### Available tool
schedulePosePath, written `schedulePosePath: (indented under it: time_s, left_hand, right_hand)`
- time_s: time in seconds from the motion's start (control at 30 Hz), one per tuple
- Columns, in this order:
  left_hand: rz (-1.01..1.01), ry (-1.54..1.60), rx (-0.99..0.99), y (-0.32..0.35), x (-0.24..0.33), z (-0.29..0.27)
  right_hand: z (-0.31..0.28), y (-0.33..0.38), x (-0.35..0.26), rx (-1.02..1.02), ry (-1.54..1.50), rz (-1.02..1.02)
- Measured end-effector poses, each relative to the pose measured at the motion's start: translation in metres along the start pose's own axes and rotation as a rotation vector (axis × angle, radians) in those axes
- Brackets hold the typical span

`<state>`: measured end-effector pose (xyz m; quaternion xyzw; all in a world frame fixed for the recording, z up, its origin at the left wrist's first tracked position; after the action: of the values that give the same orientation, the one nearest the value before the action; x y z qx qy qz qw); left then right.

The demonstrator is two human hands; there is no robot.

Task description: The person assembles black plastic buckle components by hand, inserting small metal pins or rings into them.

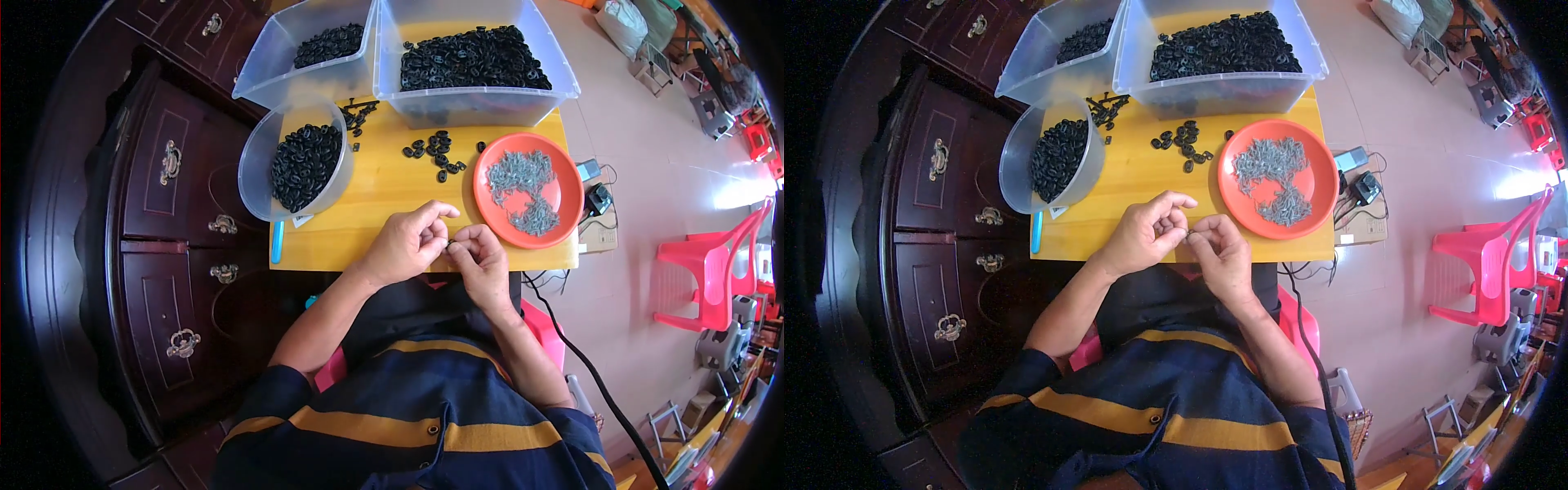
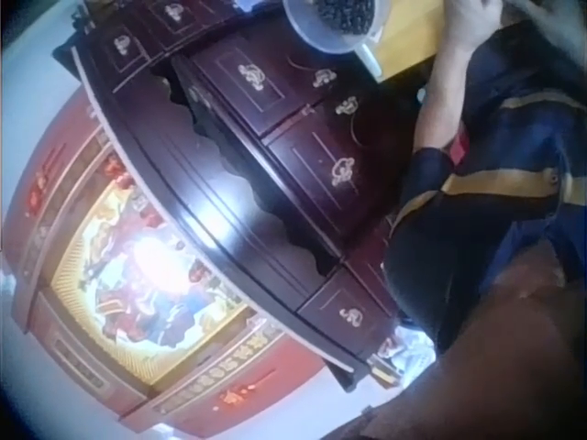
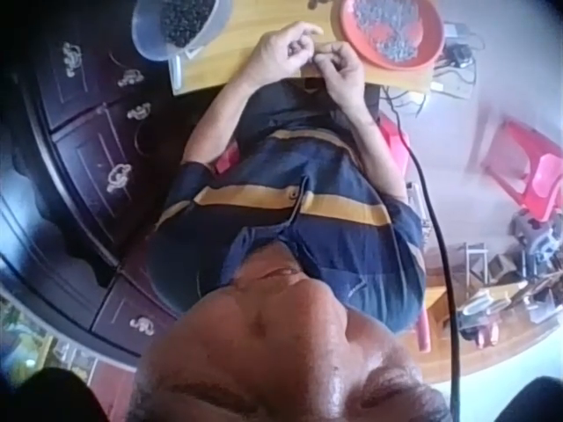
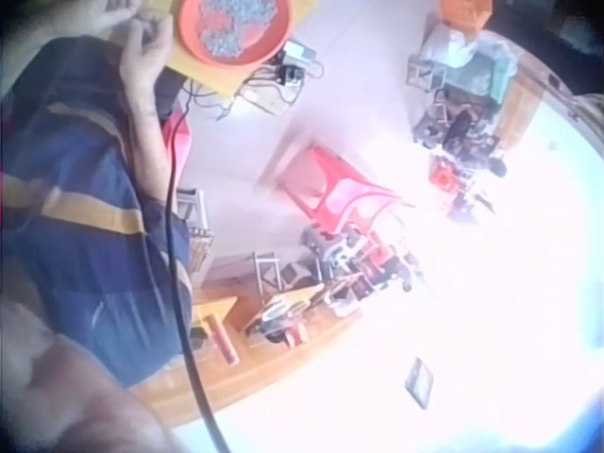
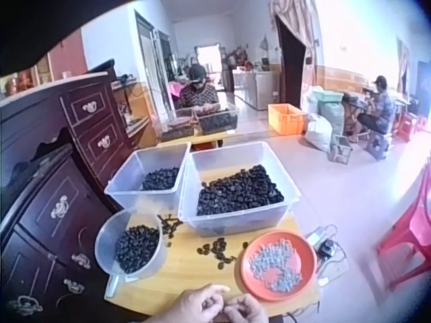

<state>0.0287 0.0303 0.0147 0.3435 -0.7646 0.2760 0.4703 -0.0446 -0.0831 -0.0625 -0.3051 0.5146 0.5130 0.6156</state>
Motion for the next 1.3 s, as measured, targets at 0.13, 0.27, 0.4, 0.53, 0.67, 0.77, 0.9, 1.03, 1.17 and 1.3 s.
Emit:
schedulePosePath:
  time_s: [0.13,0.27,0.4,0.53,0.67,0.77,0.9,1.03,1.17,1.3]
  left_hand:
    - [-0.084,0.013,-0.041,-0.011,-0.009,-0.014]
    - [-0.021,-0.349,0.156,-0.039,-0.022,-0.033]
    - [0.082,-0.499,0.213,-0.055,-0.033,-0.025]
    - [0.149,-0.641,0.233,-0.060,-0.036,-0.015]
    - [0.115,-0.631,0.215,-0.063,-0.037,-0.013]
    - [0.073,-0.549,0.188,-0.059,-0.045,-0.013]
    - [0.097,-0.534,0.198,-0.048,-0.043,-0.012]
    - [-0.042,-0.056,0.202,-0.031,-0.054,-0.016]
    - [-0.099,0.232,0.137,-0.011,-0.037,-0.014]
    - [-0.069,0.240,0.081,0.002,-0.024,-0.011]
  right_hand:
    - [-0.004,0.001,-0.004,0.013,-0.157,0.068]
    - [-0.009,0.002,-0.003,0.007,-0.160,0.077]
    - [-0.008,0.003,-0.003,-0.002,-0.153,0.089]
    - [-0.006,0.003,-0.003,-0.015,-0.173,0.079]
    - [-0.005,0.001,-0.004,-0.019,-0.175,0.089]
    - [-0.005,0.001,-0.005,-0.021,-0.172,0.080]
    - [-0.005,0.000,-0.006,-0.018,-0.145,0.083]
    - [-0.007,-0.001,-0.010,0.021,-0.180,0.109]
    - [-0.006,-0.002,-0.013,0.024,-0.179,0.131]
    - [0.001,-0.002,-0.018,0.000,-0.183,0.130]
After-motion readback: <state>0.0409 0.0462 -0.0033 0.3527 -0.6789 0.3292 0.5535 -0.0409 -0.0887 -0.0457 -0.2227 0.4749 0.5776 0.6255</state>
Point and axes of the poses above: each hand's wrist, its own y-axis away from the middle knuckle, its own z-axis out of the palm, x = y × z, the point moved 8 cm from there along -y, towards the middle knuckle, and after that the axes turned 4 degrees about x, right-handed, at the moved point
